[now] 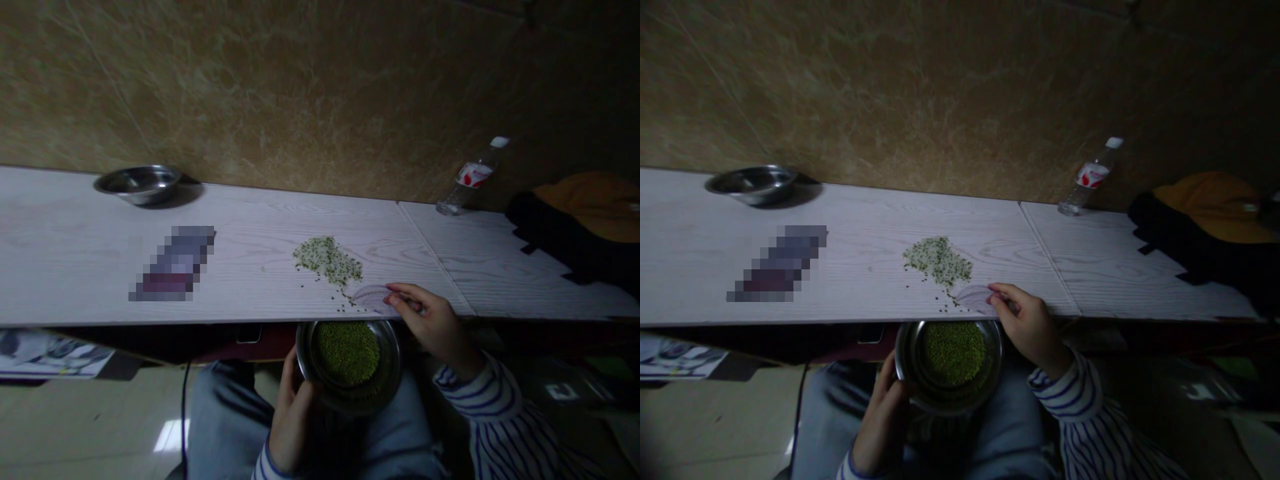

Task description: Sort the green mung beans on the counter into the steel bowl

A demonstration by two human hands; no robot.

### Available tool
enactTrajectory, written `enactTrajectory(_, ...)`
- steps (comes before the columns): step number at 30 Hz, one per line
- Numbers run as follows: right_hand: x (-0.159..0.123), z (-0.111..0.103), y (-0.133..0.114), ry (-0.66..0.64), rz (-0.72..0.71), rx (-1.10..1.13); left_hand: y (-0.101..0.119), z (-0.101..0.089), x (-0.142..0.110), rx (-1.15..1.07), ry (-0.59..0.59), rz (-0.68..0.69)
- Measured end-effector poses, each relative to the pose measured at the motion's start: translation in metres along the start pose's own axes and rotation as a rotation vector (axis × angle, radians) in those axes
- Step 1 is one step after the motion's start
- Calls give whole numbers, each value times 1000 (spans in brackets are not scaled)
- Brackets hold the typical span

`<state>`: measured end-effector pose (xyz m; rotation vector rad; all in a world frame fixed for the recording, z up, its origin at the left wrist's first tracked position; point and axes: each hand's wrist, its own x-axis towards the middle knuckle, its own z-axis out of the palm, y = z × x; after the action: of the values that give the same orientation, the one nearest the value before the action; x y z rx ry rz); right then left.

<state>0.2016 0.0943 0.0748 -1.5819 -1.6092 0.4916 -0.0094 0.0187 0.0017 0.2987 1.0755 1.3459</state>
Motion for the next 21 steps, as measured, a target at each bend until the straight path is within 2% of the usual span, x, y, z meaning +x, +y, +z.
enactTrajectory(21,2,15,-18,-127,-60,24,2,3,-1,-13,-8,-21)
